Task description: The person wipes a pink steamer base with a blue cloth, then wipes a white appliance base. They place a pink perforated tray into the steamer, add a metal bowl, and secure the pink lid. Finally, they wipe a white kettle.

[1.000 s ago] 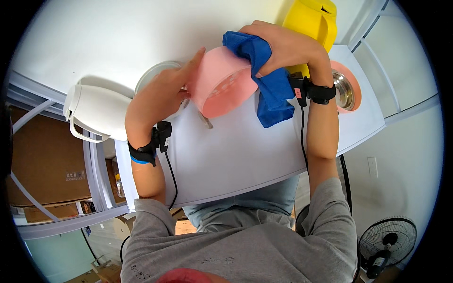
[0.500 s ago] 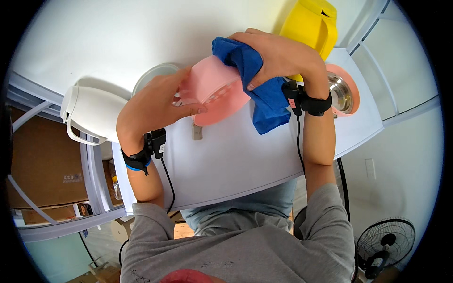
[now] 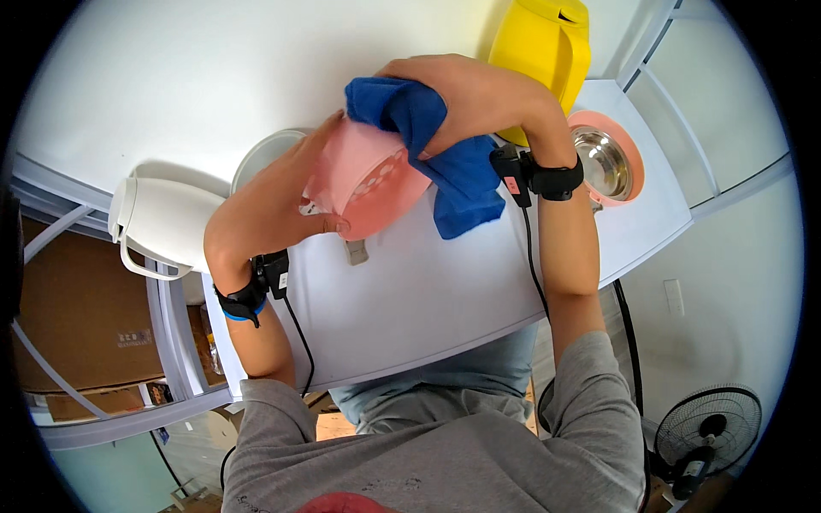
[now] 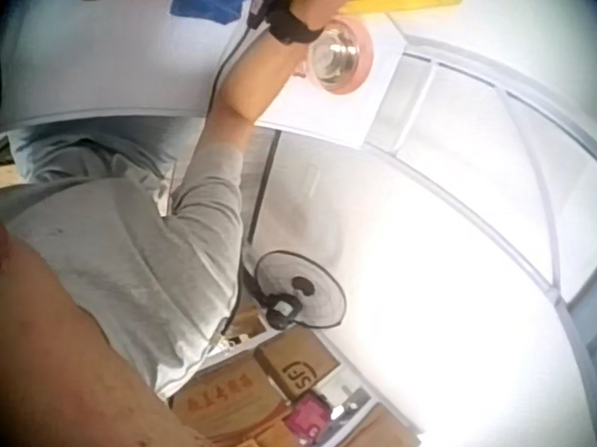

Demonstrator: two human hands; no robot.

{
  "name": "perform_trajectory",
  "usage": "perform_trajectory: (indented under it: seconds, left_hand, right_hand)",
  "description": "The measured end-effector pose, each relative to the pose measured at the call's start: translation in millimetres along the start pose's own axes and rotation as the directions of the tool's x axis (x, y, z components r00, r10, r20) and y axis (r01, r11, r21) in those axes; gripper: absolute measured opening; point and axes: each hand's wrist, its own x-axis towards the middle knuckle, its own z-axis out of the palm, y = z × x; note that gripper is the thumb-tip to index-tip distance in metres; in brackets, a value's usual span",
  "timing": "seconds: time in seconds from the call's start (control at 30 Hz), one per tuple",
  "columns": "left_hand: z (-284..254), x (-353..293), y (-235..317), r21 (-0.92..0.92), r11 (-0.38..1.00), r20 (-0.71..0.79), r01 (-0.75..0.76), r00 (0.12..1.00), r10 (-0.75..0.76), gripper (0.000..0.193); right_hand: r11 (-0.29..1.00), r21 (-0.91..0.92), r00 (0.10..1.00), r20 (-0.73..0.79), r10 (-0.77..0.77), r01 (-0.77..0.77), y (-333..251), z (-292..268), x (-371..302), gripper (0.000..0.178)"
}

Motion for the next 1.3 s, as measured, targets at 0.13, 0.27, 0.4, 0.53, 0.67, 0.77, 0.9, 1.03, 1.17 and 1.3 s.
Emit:
perform_trajectory:
  seconds: [0.13, 0.27, 0.4, 0.53, 0.67, 0.77, 0.9, 1.03, 1.17, 1.3]
  left_hand:
    - [-1, -2, 7, 0.064, 0.998, 0.007, -0.003, 1.0, 0.003, 0.123]
    - [0, -2, 5, 0.111, 0.99, -0.014, 0.085, 0.996, -0.084, 0.122]
    - [1, 0, 11, 0.118, 0.988, -0.038, 0.097, 0.995, -0.094, 0.119]
    - [-1, -5, 11, 0.138, 0.983, -0.043, 0.118, 0.993, -0.113, 0.116]
    - [-1, -7, 10, 0.147, 0.983, -0.03, 0.108, 0.994, -0.105, 0.114]
    - [3, -5, 9, 0.139, 0.989, -0.065, 0.05, 0.997, -0.042, 0.108]
    - [3, -3, 8, 0.138, 0.99, -0.093, 0.043, 0.995, -0.03, 0.099]
    - [7, -1, 3, 0.141, 0.989, -0.125, -0.042, 0.99, 0.06, 0.094]
    - [10, 3, 3, 0.132, 0.988, -0.129, -0.08, 0.987, 0.097, 0.092]
    - [9, 5, 6, 0.097, 0.994, -0.092, -0.055, 0.994, 0.064, 0.09]
  right_hand:
    - [0.986, -0.002, 0.981, -0.106, -0.165, 0.166, 0, -3, 1, 0.083]
    - [0.987, -0.086, 0.943, -0.293, -0.155, 0.136, 7, -10, -8, 0.074]
    - [0.995, 0.099, 0.952, -0.305, 0.027, 0.003, -4, -34, -19, 0.075]
    - [0.947, -0.083, 0.877, -0.408, 0.252, -0.311, -42, -35, -21, 0.072]
    - [0.86, -0.34, 0.872, -0.443, 0.211, -0.381, -34, -31, -27, 0.071]
    - [0.823, -0.514, 0.926, -0.376, 0.038, -0.243, -3, -26, -31, 0.08]
    - [0.853, -0.494, 0.896, -0.437, -0.076, -0.168, 7, 0, -3, 0.084]
    - [0.938, -0.26, 0.894, -0.437, 0.098, -0.23, -1, 12, 14, 0.077]
    - [0.982, 0.016, 0.951, -0.246, 0.185, -0.186, -7, 20, 15, 0.066]
    - [0.987, -0.016, 0.964, -0.21, -0.162, 0.162, 12, 16, 12, 0.077]
